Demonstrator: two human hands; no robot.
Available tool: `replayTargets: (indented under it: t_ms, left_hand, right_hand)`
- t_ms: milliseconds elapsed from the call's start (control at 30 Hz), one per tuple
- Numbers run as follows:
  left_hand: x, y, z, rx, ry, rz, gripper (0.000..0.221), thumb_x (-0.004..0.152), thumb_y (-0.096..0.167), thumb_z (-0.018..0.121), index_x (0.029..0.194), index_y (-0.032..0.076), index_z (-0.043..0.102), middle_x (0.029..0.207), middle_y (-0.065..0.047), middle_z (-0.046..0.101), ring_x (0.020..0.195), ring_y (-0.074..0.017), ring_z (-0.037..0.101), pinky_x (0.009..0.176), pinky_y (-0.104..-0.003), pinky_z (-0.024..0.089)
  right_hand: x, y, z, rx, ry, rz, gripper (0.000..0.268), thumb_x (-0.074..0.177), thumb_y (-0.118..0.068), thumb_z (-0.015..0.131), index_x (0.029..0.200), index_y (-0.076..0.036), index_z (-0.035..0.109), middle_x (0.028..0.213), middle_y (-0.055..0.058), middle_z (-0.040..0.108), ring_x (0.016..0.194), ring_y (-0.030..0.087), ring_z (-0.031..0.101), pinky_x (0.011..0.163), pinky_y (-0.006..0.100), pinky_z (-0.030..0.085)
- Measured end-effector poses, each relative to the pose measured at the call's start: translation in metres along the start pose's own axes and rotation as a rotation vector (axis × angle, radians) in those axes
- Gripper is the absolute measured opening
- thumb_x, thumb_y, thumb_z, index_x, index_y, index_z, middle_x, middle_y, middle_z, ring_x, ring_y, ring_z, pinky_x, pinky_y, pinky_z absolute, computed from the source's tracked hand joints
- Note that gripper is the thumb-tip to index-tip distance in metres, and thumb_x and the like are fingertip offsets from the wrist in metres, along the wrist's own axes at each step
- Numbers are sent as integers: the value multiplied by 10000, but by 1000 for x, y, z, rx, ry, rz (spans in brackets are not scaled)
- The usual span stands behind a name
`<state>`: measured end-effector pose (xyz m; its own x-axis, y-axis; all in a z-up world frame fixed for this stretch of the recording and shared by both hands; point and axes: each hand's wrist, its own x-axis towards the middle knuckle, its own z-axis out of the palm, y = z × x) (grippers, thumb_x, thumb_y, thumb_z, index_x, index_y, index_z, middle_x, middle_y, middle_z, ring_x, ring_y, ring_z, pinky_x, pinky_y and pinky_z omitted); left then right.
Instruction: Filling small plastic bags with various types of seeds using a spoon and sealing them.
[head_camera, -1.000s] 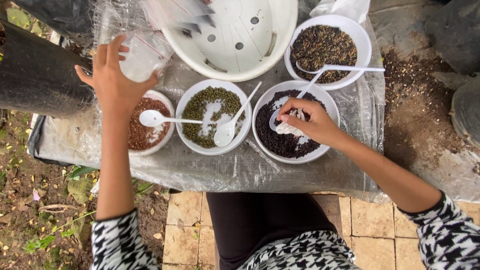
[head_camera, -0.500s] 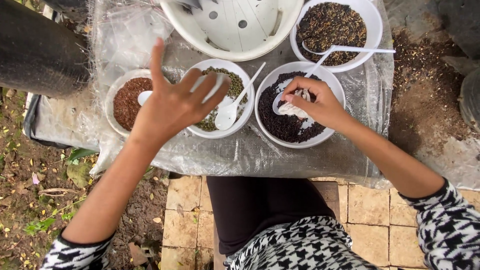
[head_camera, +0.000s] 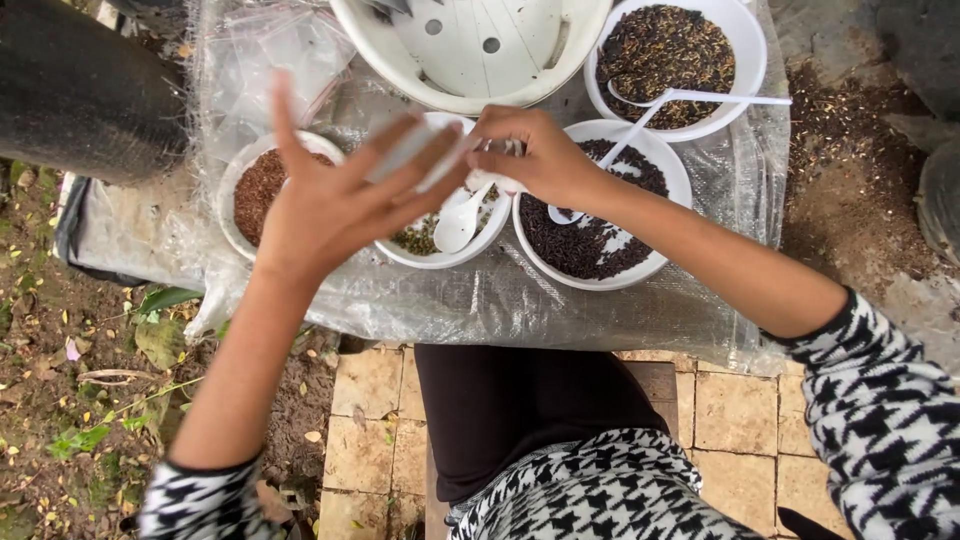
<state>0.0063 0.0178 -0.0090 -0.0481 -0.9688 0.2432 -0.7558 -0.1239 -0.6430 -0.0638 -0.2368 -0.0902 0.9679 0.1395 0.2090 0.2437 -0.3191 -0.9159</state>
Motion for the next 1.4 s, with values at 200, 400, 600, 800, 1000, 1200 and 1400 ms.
replayTargets:
  t_ms: [200,400,600,800,1000,1200,1400]
  left_hand:
    - [7,65,3,-1279,460,-1173,694,875,340,792,1339,40,373,1321,-170,511,1268,-304,539,1172,-442,487]
    - [7,85,34,-1286,507,-1199,149,996,73,707,859,74,651,813,-57,695,887,-147,718,705,-235,497]
    - [0,84,46,-1059,508,-1226,210,922,24,811,841,15,618,708,-133,658,746,-271,718,759,-404,567]
    - [7,91,47,-1225,543,-1213,56,978,52,721,985,38,668,871,-132,701,900,-293,718,851,-465,585]
    - [8,95,47,-1214,558,-1280,136,930,39,788,899,17,658,752,-113,668,788,-208,674,784,-400,569]
    - [13,95,43,-1264,594,-1279,85,951,33,752,981,22,674,820,-127,669,820,-242,654,764,-410,562]
    - [9,95,50,-1230,575,-1244,136,961,52,754,874,1,662,734,-109,615,752,-194,618,704,-353,537]
  right_hand:
    - [8,-16,4,203,88,122,158,953,-274,695,1065,-182,759,995,-25,729,927,140,616,914,316,466]
    - [10,-17,13,207,77,133,222,939,-352,672,1042,-175,757,1053,-14,771,1050,173,709,1003,376,503]
    - [8,-9,14,212,98,120,239,938,-346,662,1091,-182,747,1193,65,718,1249,292,546,1033,498,375]
    - [15,17,25,410,133,73,183,979,-216,666,1100,-104,746,998,42,673,831,143,578,673,319,492]
    - [12,18,24,524,152,67,169,999,-156,682,1122,-60,747,867,24,654,548,60,543,476,245,540]
    - [12,20,24,525,156,43,140,1003,-135,663,1087,-59,746,844,34,670,550,67,581,478,224,534]
    - [13,22,25,537,145,55,146,1003,-150,669,1083,-50,740,883,44,683,549,64,565,472,233,532]
